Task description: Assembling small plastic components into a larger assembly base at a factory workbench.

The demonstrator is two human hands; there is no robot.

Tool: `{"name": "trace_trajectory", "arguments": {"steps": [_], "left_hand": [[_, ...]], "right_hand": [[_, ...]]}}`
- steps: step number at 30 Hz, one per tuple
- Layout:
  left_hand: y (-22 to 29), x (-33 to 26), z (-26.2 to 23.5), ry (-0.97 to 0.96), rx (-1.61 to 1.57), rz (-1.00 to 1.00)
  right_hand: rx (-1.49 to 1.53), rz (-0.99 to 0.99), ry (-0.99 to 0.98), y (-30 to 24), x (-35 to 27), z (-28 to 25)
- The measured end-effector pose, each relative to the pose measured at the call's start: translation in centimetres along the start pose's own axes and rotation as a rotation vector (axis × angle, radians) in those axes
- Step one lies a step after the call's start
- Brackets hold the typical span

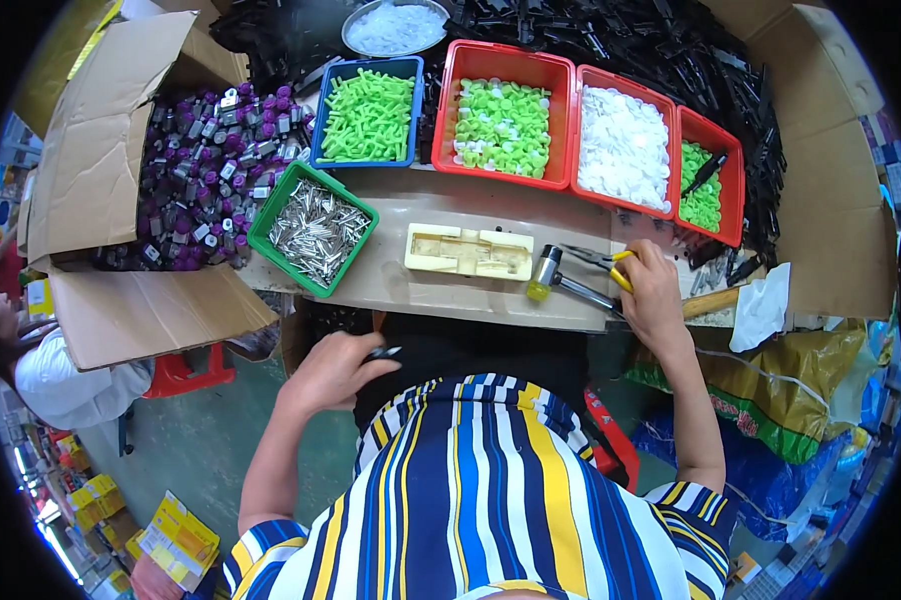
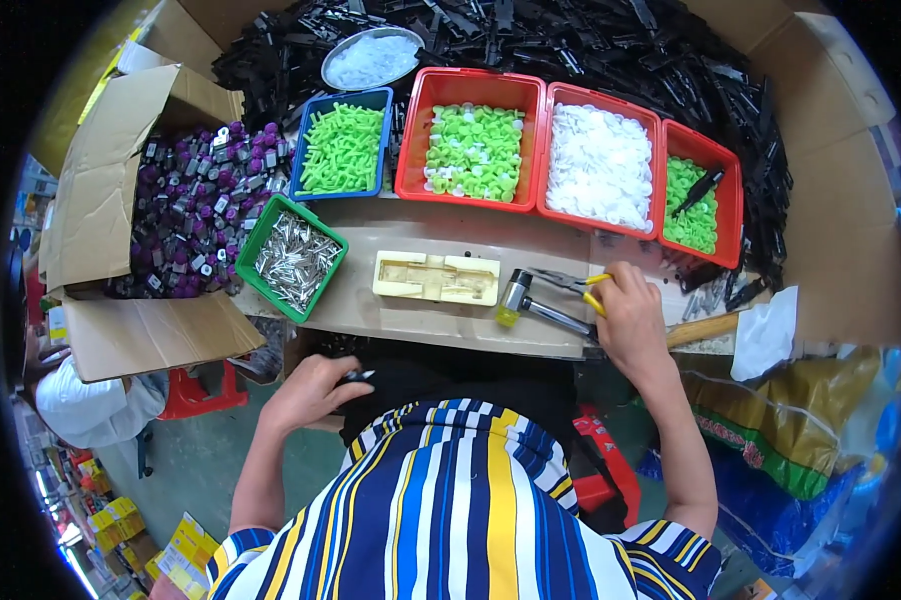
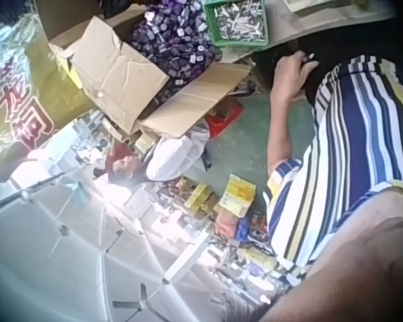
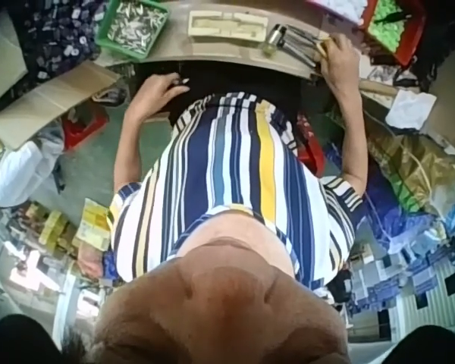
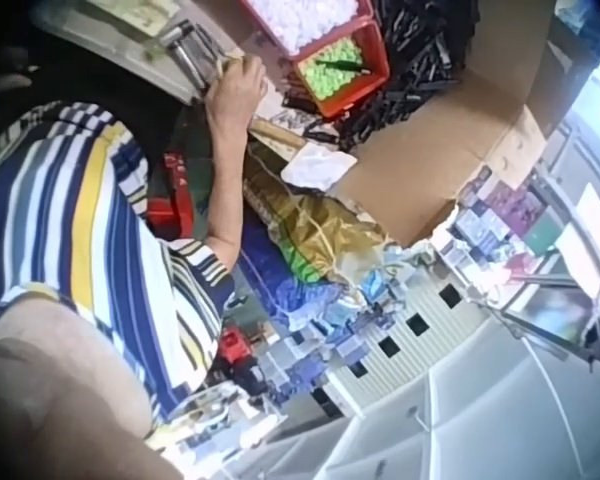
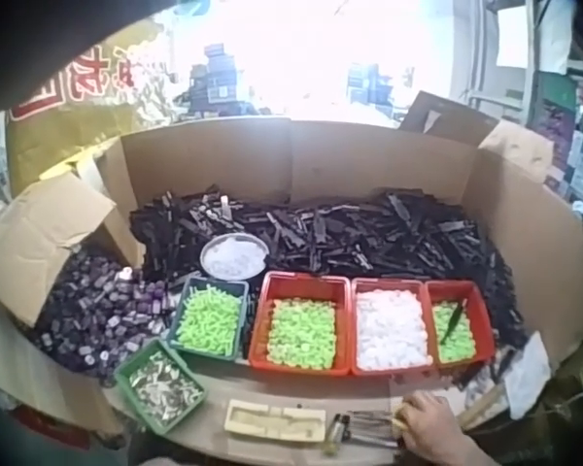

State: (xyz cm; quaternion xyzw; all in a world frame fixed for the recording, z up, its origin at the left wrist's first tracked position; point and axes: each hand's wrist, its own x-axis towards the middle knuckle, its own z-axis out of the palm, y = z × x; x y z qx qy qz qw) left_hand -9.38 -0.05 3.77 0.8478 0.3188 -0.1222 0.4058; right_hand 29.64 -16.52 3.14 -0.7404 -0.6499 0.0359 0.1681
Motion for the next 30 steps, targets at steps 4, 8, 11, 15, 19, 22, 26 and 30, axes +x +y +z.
{"name": "trace_trajectory", "arguments": {"steps": [4, 8, 11, 15, 19, 22, 26, 30], "left_hand": [[-6.0, -2.9, 2.9, -0.060, 0.207, -0.261], [-5.4, -2.9, 1.6, -0.081, 0.209, -0.278], [-1.3, -1.6, -1.7, -0.020, 0.032, -0.089], [3.2, 1.2, -6.6, 0.053, -0.090, 0.356], [5.1, 5.8, -11.6, 0.417, -0.063, 0.465], [3.9, 10.9, -15.6, 0.699, -0.064, 0.283], [-1.4, 17.0, -20.3, 1.171, 0.061, 0.105], [-6.9, 21.2, -22.6, 1.340, 0.221, -0.118]], "right_hand": [[-0.003, 0.072, -0.016, 0.3, -0.2, -0.3], [0.000, 0.057, -0.011, -0.3, -0.2, -0.7], [0.031, 0.028, 0.028, -1.4, -0.1, -1.8], [0.188, 0.072, -0.027, -2.2, -1.8, -2.3], [0.044, 0.012, -0.075, -3.3, -2.4, -1.4], [-0.002, 0.024, -0.027, -3.1, -2.9, 0.0], [0.024, 0.015, 0.034, -3.4, -2.3, 0.8], [0.045, 0.062, 0.055, -3.0, -2.1, 0.6]]}}
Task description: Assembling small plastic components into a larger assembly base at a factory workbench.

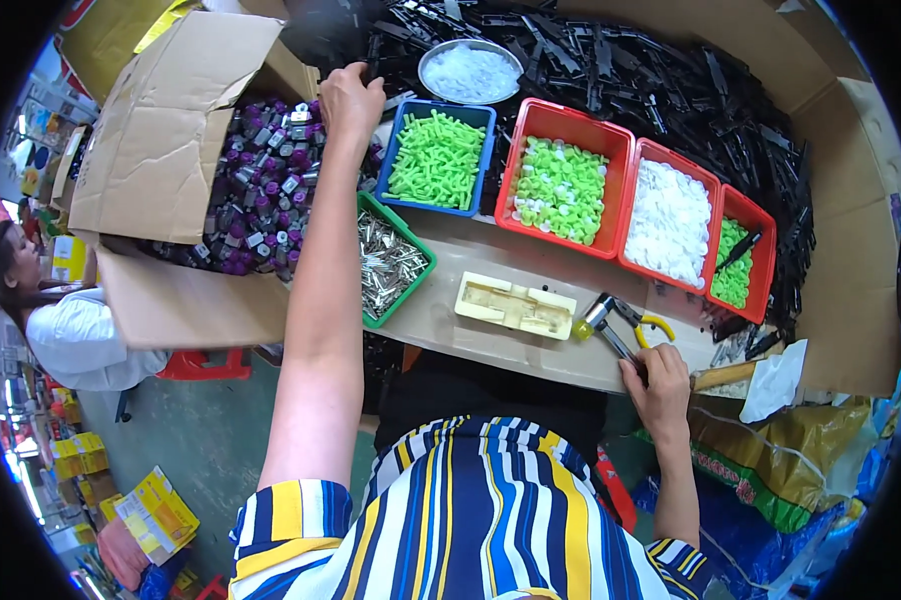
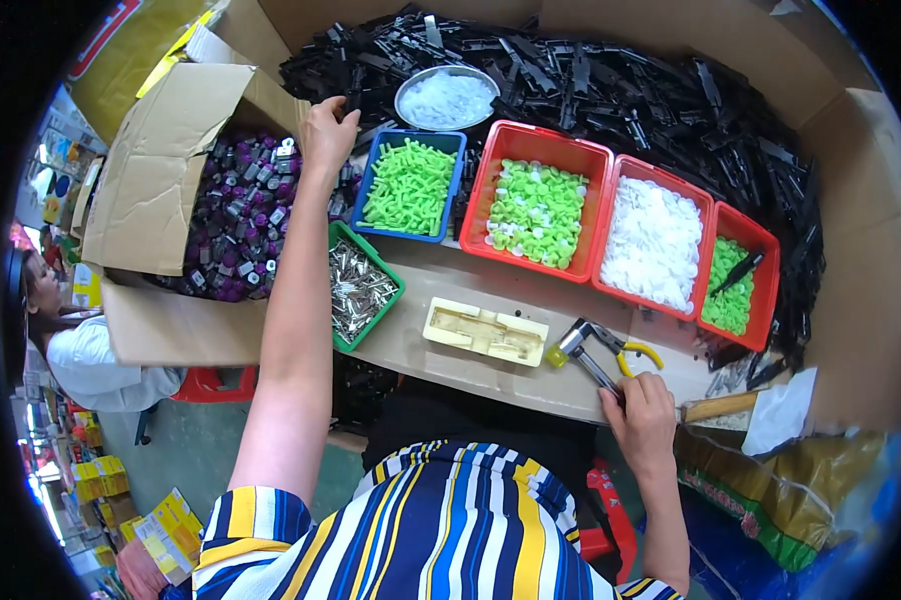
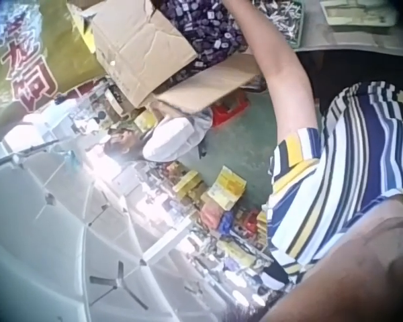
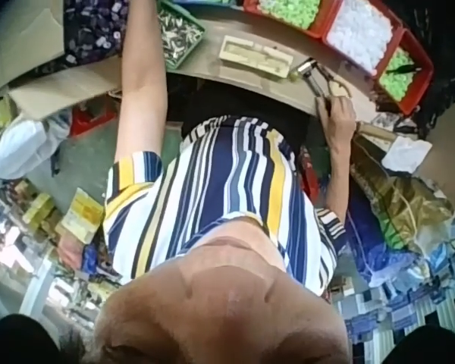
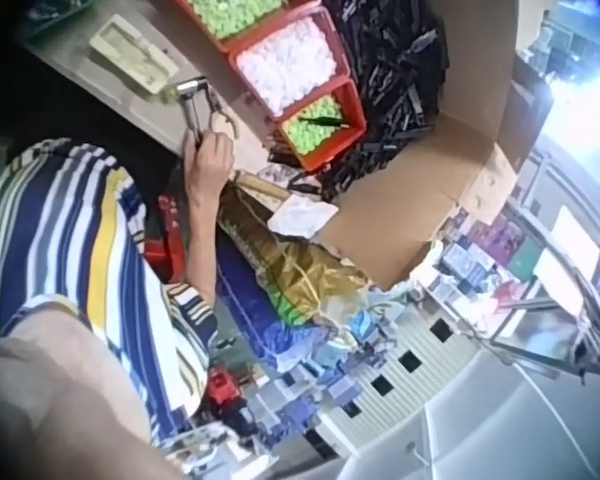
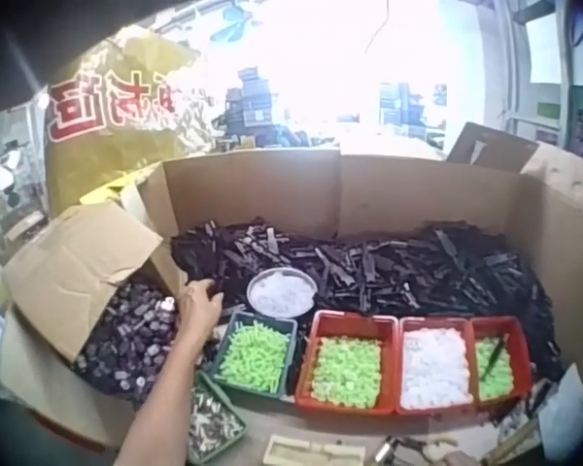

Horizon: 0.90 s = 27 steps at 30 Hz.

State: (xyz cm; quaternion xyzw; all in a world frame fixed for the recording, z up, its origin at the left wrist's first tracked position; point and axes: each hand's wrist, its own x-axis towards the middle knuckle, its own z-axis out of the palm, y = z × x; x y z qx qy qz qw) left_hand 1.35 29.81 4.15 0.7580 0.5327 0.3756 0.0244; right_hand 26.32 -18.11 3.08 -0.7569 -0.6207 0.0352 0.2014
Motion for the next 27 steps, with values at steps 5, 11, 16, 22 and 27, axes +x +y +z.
{"name": "trace_trajectory", "arguments": {"steps": [5, 11, 16, 22, 27], "left_hand": [[1.4, 0.8, 1.7, -0.154, 0.370, -0.117], [1.1, 1.3, 0.9, -0.168, 0.383, -0.062], [3.3, -0.6, -3.3, 0.095, 0.037, 0.139], [11.7, -11.4, -9.9, -0.211, -0.299, 0.539], [12.6, -20.3, -11.2, -0.562, -0.275, 0.634]], "right_hand": [[0.022, 0.041, 0.021, 0.6, -0.1, -0.1], [-0.021, 0.052, -0.025, 0.3, -0.3, -0.4], [-0.033, 0.086, -0.073, -0.4, -0.1, -1.8], [0.058, -0.086, 0.171, -3.5, 2.7, -2.0], [0.122, -0.320, 0.282, -6.8, 6.1, 0.3]]}}
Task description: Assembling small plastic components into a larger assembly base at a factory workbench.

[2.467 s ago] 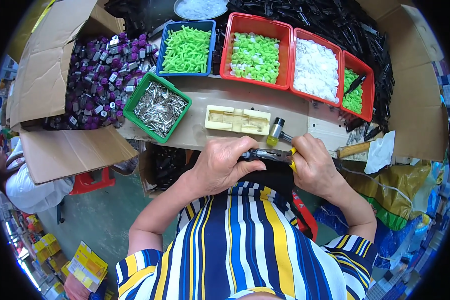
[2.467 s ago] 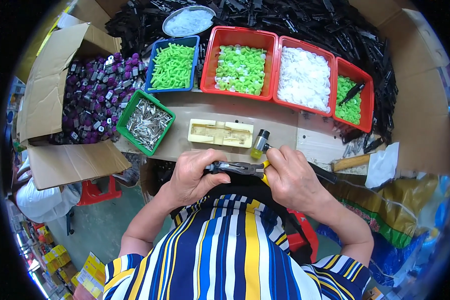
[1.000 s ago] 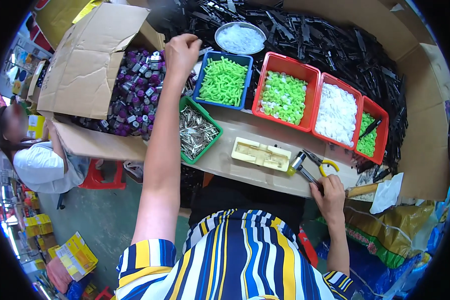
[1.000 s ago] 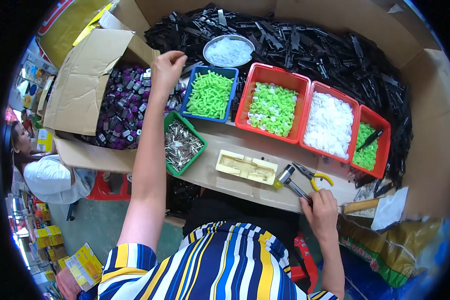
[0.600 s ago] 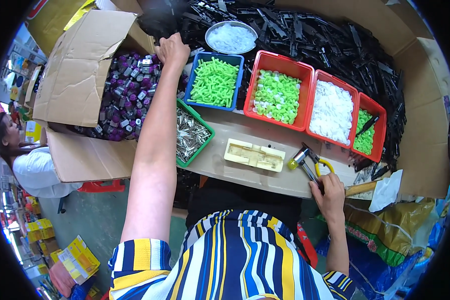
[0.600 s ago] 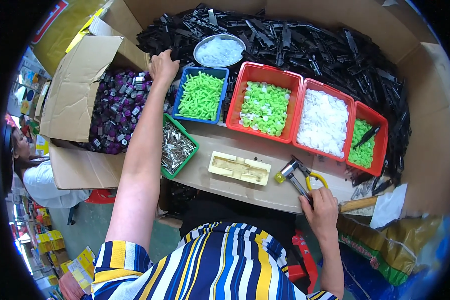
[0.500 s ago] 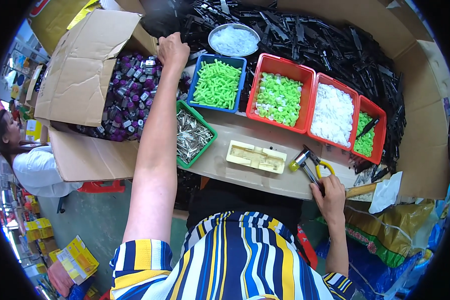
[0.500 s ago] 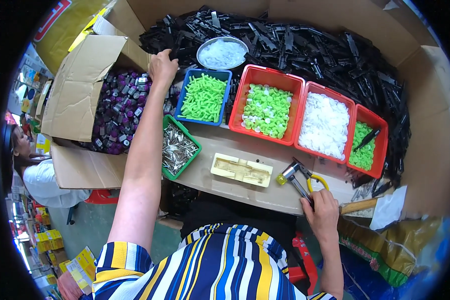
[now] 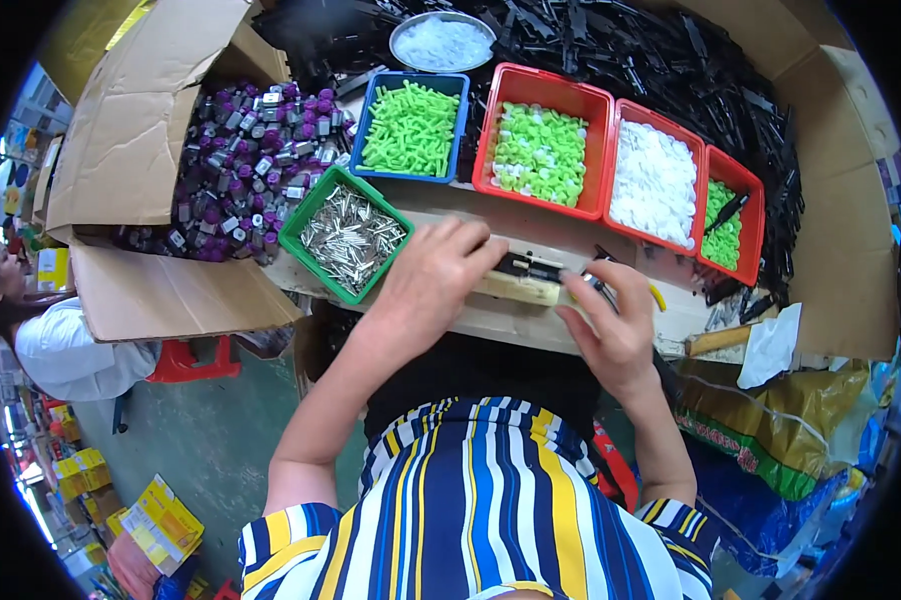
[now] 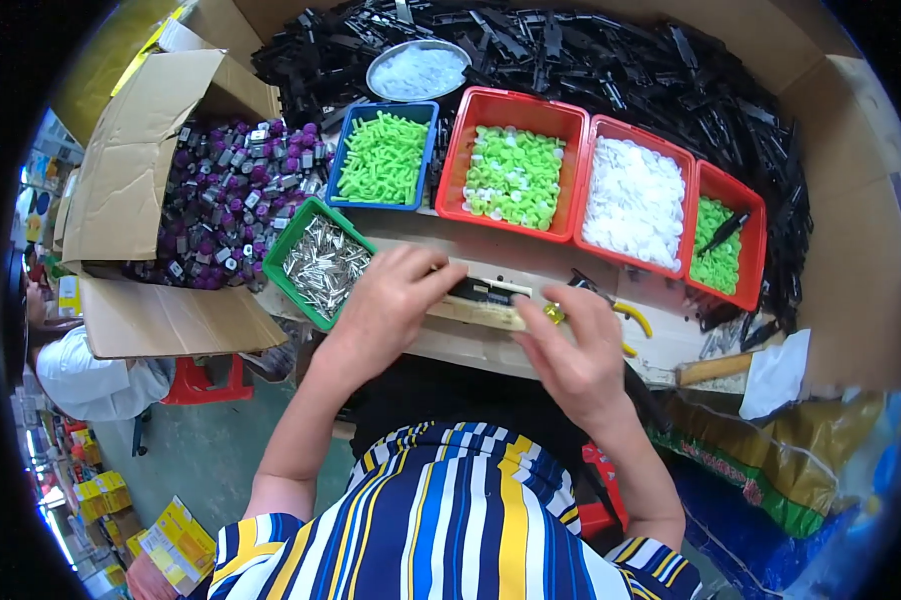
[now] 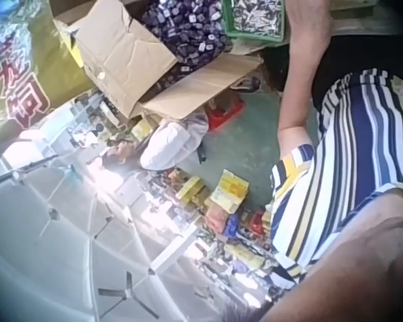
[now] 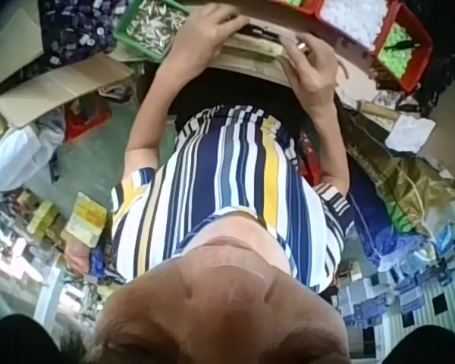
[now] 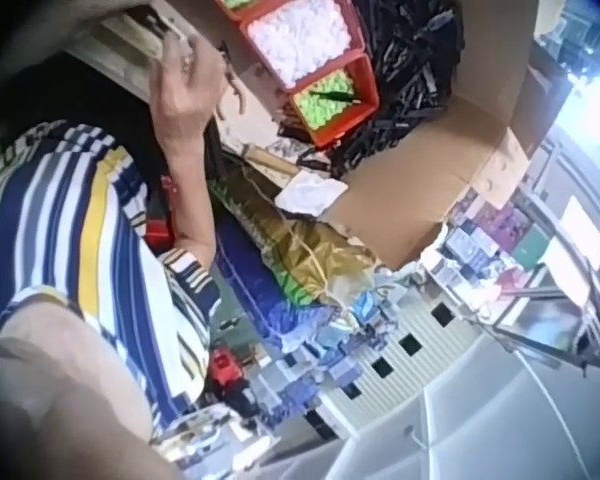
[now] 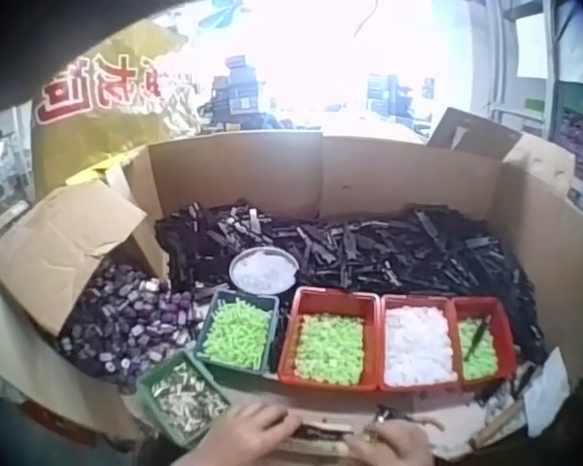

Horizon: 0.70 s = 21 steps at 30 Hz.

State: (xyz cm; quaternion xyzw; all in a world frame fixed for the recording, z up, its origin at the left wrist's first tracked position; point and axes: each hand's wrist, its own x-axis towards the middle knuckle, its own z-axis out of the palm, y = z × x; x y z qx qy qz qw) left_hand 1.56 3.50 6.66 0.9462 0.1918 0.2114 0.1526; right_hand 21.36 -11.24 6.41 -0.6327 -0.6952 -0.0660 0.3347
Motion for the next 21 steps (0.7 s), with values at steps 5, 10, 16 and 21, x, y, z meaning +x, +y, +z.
{"name": "trace_trajectory", "arguments": {"steps": [5, 10, 16, 21], "left_hand": [[0.1, -1.4, 1.7, -0.074, -0.103, -0.054], [-0.2, -2.2, 1.8, -0.016, -0.115, -0.083], [0.0, -3.9, 2.9, 0.073, -0.012, -0.056], [0.1, -5.2, 4.4, 0.095, 0.048, -0.050]], "right_hand": [[0.017, -0.058, -0.140, 0.0, -0.1, 3.5], [0.039, -0.042, -0.134, 0.5, 0.4, 4.9], [-0.070, -0.152, -0.194, 0.1, 0.6, 4.4], [-0.148, -0.236, -0.294, 0.2, 0.5, 3.7]]}}
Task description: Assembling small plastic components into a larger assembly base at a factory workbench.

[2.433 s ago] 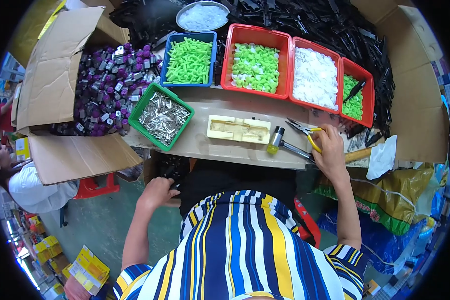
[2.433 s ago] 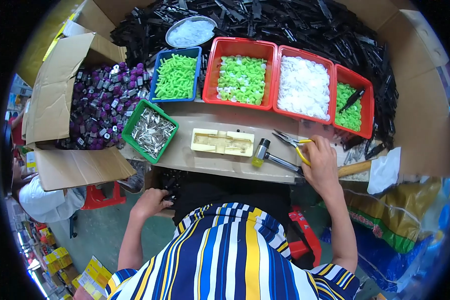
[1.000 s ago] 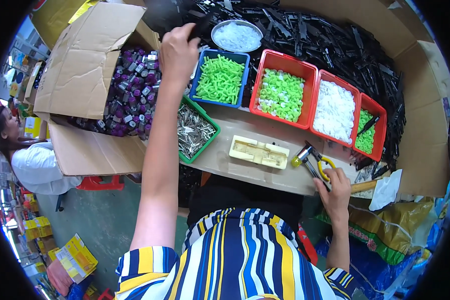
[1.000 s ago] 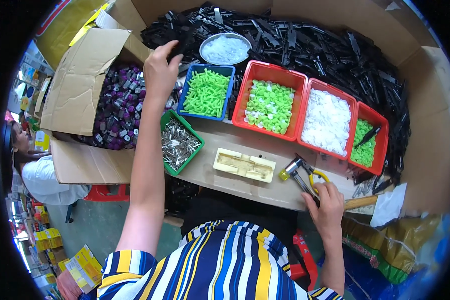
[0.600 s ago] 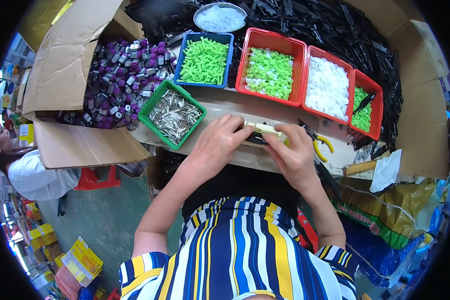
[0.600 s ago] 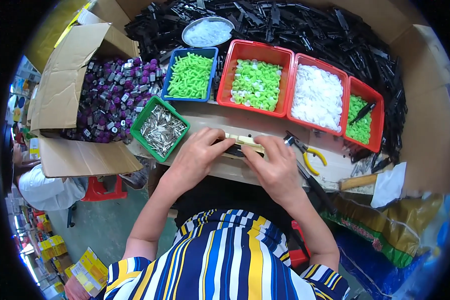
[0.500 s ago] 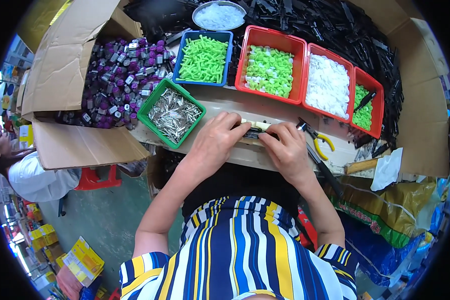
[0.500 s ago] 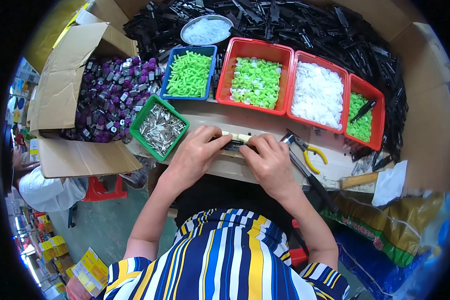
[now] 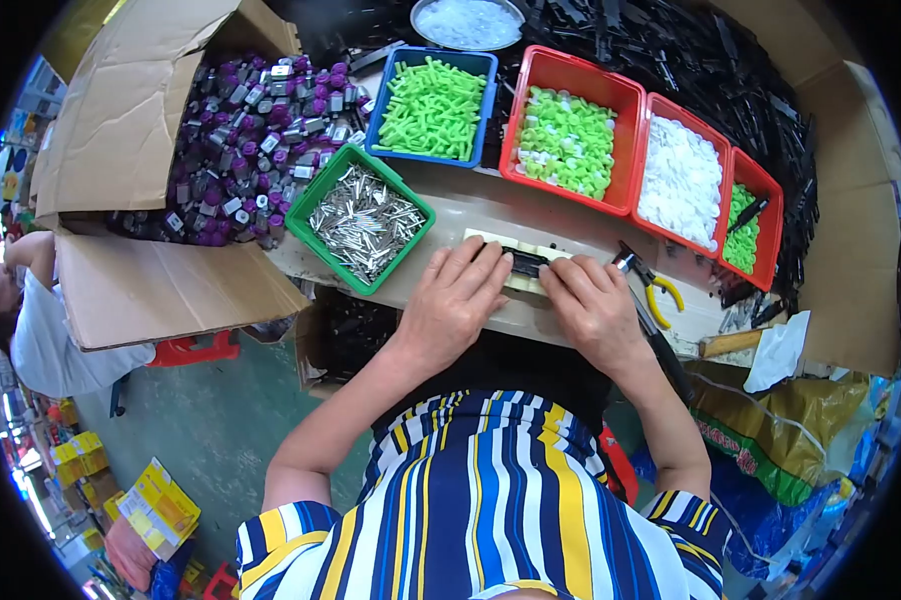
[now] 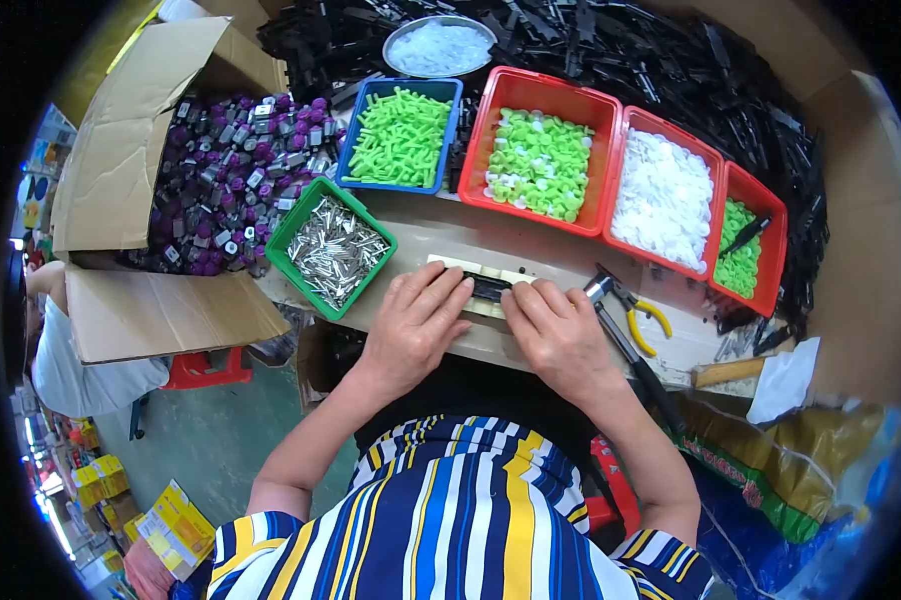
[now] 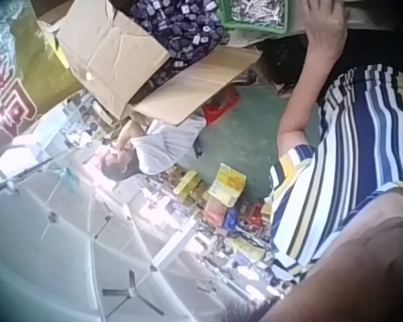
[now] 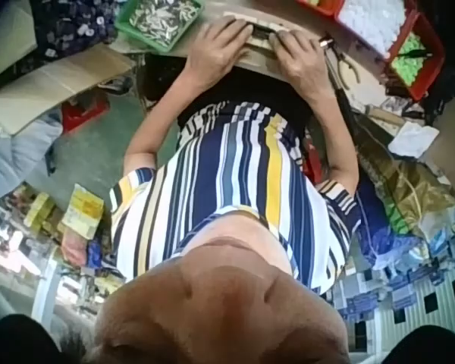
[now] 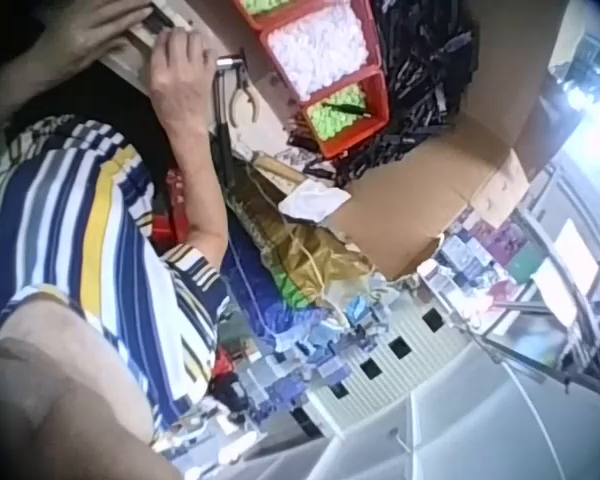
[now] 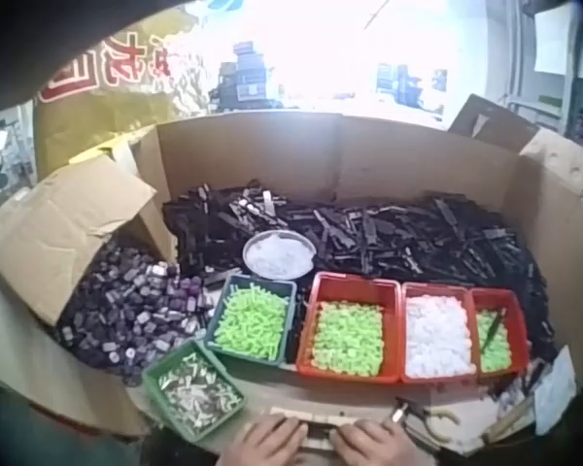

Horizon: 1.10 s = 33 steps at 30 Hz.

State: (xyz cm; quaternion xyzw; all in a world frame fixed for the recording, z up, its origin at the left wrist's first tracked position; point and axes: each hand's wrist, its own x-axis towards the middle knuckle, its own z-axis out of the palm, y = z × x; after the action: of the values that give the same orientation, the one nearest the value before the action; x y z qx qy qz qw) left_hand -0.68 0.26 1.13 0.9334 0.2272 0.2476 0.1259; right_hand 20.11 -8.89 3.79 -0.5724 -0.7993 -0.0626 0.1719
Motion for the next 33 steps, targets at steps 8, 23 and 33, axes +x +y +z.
{"name": "trace_trajectory", "arguments": {"steps": [8, 23, 33], "left_hand": [[-0.3, 0.4, -1.6, 0.052, -0.165, -0.077], [-17.9, 9.5, -7.9, 0.190, 0.526, -0.671], [-18.9, 10.3, -7.5, 0.164, 0.565, -0.895]], "right_hand": [[0.186, 0.067, 0.047, 0.0, 0.8, -0.2], [0.266, 0.082, 0.044, 0.6, 1.3, -0.6], [0.243, 0.082, 0.031, 0.7, 1.1, -0.4]]}}
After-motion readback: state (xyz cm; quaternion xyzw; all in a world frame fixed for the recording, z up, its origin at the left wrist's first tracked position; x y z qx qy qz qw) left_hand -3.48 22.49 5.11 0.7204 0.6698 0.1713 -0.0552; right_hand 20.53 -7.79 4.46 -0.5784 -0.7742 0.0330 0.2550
